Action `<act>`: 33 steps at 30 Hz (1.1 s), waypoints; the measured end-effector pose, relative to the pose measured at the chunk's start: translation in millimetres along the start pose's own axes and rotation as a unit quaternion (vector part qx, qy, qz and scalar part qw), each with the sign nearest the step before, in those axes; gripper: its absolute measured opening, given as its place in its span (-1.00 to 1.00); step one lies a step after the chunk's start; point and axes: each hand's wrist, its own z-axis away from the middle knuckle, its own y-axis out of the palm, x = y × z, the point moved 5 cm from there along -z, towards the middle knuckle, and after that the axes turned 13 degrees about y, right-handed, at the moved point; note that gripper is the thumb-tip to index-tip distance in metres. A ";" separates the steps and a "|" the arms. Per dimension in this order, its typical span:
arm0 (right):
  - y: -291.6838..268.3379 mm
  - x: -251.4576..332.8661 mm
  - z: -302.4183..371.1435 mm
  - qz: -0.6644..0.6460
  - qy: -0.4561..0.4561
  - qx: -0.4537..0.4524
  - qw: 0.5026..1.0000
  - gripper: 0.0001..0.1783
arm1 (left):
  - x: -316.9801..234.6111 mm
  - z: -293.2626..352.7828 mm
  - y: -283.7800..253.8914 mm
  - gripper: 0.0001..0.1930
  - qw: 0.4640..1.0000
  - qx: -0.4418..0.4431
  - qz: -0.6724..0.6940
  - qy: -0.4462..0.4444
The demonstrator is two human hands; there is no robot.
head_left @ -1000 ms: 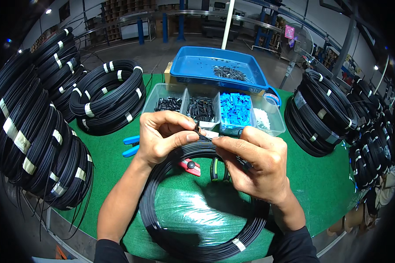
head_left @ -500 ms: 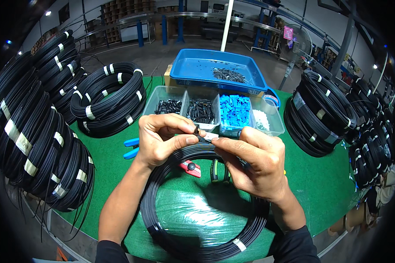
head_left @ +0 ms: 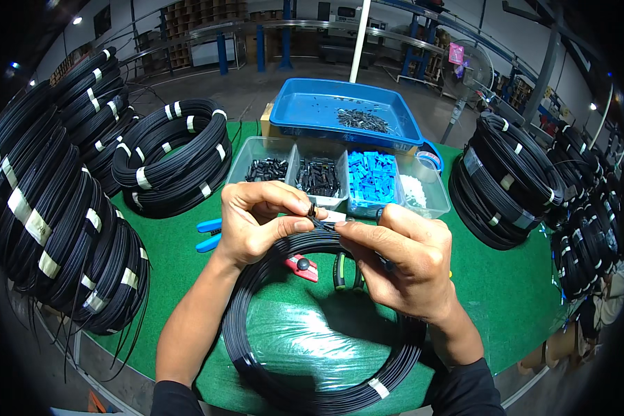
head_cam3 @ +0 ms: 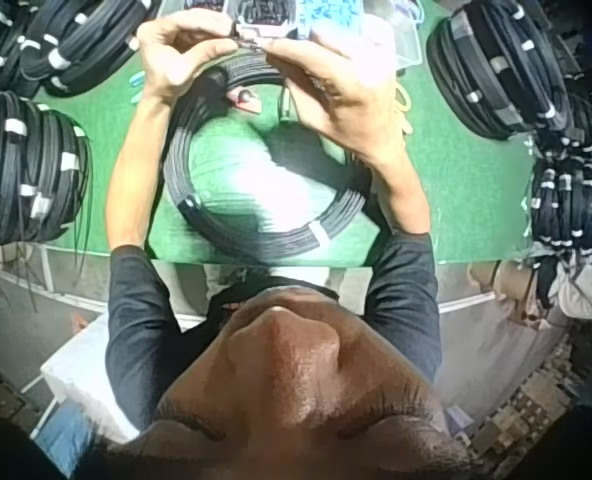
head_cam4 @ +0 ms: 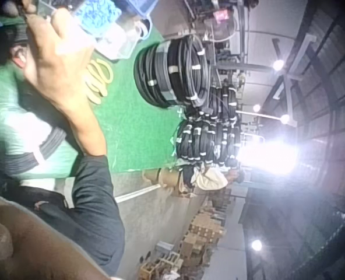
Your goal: The person assembles a cable connector by fitting plastic housing parts and a cover onto the wire by hand, stripping the wire using a wire stripper, and cutting the wire with pliers.
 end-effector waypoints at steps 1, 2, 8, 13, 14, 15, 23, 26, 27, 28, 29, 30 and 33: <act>0.0 -0.2 0.2 0.003 0.001 0.003 1.000 -0.70 | 0.7 0.3 0.1 -0.83 1.000 0.003 0.005 0.004; -0.1 -0.3 0.3 0.003 0.001 0.003 1.000 -0.70 | 0.9 0.3 0.4 -0.83 1.000 0.005 0.010 0.008; 0.8 -0.6 0.5 0.002 -0.002 0.003 1.000 -0.69 | 2.7 2.9 -1.1 -0.83 1.000 0.003 -0.001 0.000; 2.3 -0.8 0.4 -0.001 0.000 0.000 1.000 -0.68 | 2.7 3.9 -0.7 -0.82 1.000 0.002 -0.004 0.003; 3.5 -1.5 0.2 -0.003 -0.001 0.000 1.000 -0.68 | 3.0 5.4 -1.8 -0.81 1.000 -0.007 -0.002 -0.001; 2.1 -1.2 0.2 0.004 -0.003 -0.003 1.000 -0.69 | 3.6 5.5 -0.8 -0.81 1.000 -0.006 0.000 -0.001; 0.0 -4.4 0.1 0.036 -0.034 -0.044 0.998 -0.73 | 2.7 7.6 7.7 -0.81 0.999 -0.045 0.010 -0.004; -0.6 -3.8 -0.5 0.029 -0.042 -0.054 0.997 -0.71 | -3.4 5.5 11.9 -0.80 0.999 -0.047 -0.003 0.010; -0.6 -4.3 0.1 0.026 -0.050 -0.056 0.997 -0.70 | -4.5 5.1 13.3 -0.80 0.999 -0.047 -0.002 0.010; -0.3 -4.7 0.6 0.023 -0.059 -0.058 0.996 -0.70 | -5.6 4.8 14.4 -0.81 0.999 -0.048 -0.005 0.009; 0.4 -5.8 0.2 0.024 -0.059 -0.058 0.996 -0.70 | -6.2 4.7 15.0 -0.81 0.999 -0.050 -0.009 0.008; 0.9 -6.3 -0.3 0.017 -0.070 -0.061 0.996 -0.70 | -6.5 5.0 15.1 -0.81 0.999 -0.050 -0.009 0.008; 3.7 -9.6 -2.8 -0.002 -0.091 -0.076 0.993 -0.68 | -6.5 5.9 14.8 -0.81 0.998 -0.056 -0.010 0.001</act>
